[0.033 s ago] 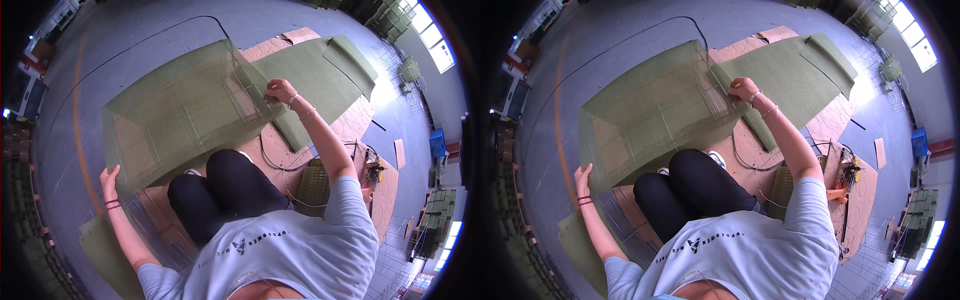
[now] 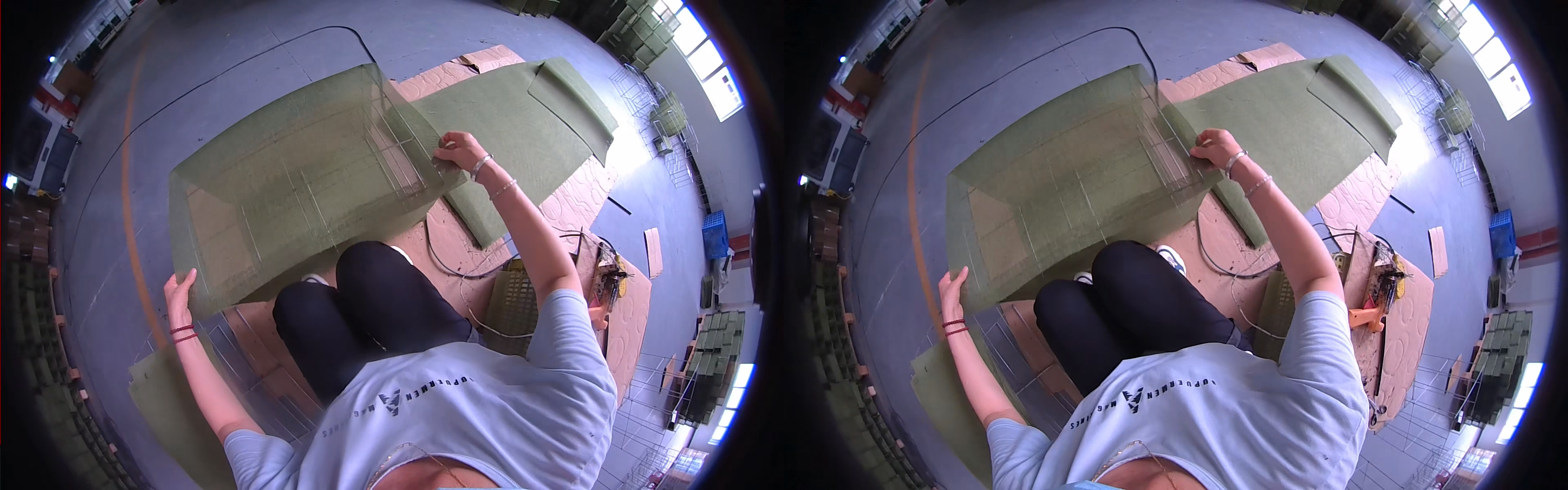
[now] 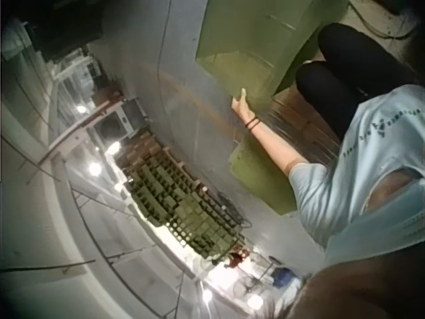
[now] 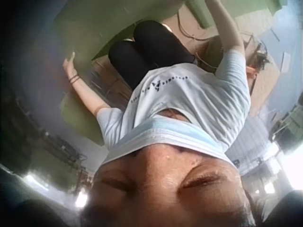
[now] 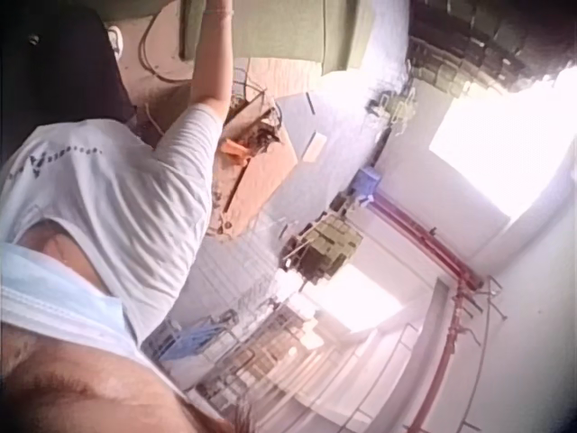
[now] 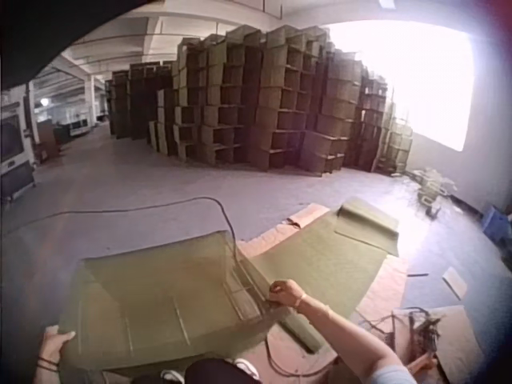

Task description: Apply hot glue to the metal wire frame and press the mesh material onto it to secure it.

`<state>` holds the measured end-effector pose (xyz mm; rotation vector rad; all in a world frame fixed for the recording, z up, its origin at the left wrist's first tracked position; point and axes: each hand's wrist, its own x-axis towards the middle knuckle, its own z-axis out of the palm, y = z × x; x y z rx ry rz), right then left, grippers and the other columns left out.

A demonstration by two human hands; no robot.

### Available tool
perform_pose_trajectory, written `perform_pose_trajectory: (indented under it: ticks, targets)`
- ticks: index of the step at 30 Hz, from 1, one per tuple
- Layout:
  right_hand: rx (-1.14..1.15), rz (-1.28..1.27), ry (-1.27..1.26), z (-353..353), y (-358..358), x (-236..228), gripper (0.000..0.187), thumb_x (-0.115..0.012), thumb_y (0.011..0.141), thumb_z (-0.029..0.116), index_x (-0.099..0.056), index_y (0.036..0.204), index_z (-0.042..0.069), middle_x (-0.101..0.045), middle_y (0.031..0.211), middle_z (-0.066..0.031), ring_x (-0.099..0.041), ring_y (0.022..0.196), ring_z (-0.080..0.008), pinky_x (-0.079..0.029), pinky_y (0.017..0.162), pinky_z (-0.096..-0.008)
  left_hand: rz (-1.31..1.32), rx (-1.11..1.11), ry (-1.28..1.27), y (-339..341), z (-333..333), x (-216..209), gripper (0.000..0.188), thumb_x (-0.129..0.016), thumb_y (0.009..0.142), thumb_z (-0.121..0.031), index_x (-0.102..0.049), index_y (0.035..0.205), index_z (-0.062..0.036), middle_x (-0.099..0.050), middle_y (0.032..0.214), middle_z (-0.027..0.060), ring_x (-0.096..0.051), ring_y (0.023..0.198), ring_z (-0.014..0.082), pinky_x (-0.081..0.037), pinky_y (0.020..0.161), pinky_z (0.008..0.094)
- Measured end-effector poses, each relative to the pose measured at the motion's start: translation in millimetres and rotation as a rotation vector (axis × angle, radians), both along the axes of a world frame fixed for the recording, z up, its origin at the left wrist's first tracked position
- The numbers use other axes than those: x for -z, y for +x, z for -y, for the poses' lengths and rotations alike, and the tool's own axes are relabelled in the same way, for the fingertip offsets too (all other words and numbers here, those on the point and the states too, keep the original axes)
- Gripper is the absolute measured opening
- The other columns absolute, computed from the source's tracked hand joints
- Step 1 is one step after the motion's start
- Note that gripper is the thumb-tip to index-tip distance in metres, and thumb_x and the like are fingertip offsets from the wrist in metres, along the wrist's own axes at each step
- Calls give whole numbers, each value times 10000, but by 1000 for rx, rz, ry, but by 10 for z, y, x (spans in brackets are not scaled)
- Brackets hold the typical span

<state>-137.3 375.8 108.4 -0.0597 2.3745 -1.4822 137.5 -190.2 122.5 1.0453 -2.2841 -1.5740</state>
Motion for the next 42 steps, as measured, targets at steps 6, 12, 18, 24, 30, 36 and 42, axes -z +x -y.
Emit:
perform_pose_trajectory:
  ticks: [6, 12, 18, 24, 30, 36, 42]
  targets:
    - [129, 110, -325, -191, 427, 339, 150, -651, 781, 127, -621, 847, -4, -599, 715, -10, -562, 597, -86, -486, 539, -231, 43, 76, 211, 389, -109, 15, 254, -660, 782, -161, -582, 973, -13, -627, 868, 52, -593, 779, 129, -466, 712, 272]
    - [345, -126, -399, -30, 726, 696, 171, -626, 809, 149, -617, 838, -19, -600, 686, -16, -550, 564, -78, -467, 494, -224, -155, -60, 274, 651, -104, 387, 299, -642, 803, -205, -546, 1036, -44, -595, 978, 46, -567, 877, 134, -463, 734, 294]
    - [485, -199, -535, -59, 768, 1043, 167, -625, 809, 163, -618, 830, -2, -614, 696, -25, -572, 565, -95, -476, 507, -225, -60, -196, -28, 594, -355, 499, 339, -620, 813, -303, -543, 1018, -44, -575, 934, 57, -558, 797, 149, -490, 612, 330]
    - [560, -250, -513, 22, 762, 1037, 170, -638, 797, 170, -625, 786, 1, -596, 632, -18, -540, 503, -84, -431, 441, -212, -65, -241, -141, 553, -363, 614, 311, -596, 831, -270, -553, 979, 0, -585, 845, 67, -569, 678, 145, -495, 520, 268]
    - [566, -222, -340, -100, 668, 1175, 214, -662, 784, 209, -643, 845, 4, -595, 697, -4, -515, 590, -74, -423, 521, -214, -271, -280, -37, 592, -576, 530, 234, -652, 779, -280, -585, 818, -60, -517, 692, -26, -459, 606, 70, -368, 494, 225]
    - [546, -184, -511, -63, 822, 970, 203, -669, 778, 230, -621, 779, 33, -544, 621, 16, -483, 506, -69, -412, 433, -205, -441, -364, -159, 613, -561, 765, 381, -698, 734, -225, -564, 999, 14, -627, 852, 56, -572, 707, 128, -460, 624, 270]
    - [515, -183, -465, -15, 762, 1044, 196, -657, 792, 239, -590, 706, 75, -523, 592, 30, -463, 481, -56, -383, 409, -184, -135, -288, -941, 793, -887, 451, 211, -629, 779, -203, -515, 725, -34, -542, 634, 139, -525, 602, 359, -399, 494, 404]
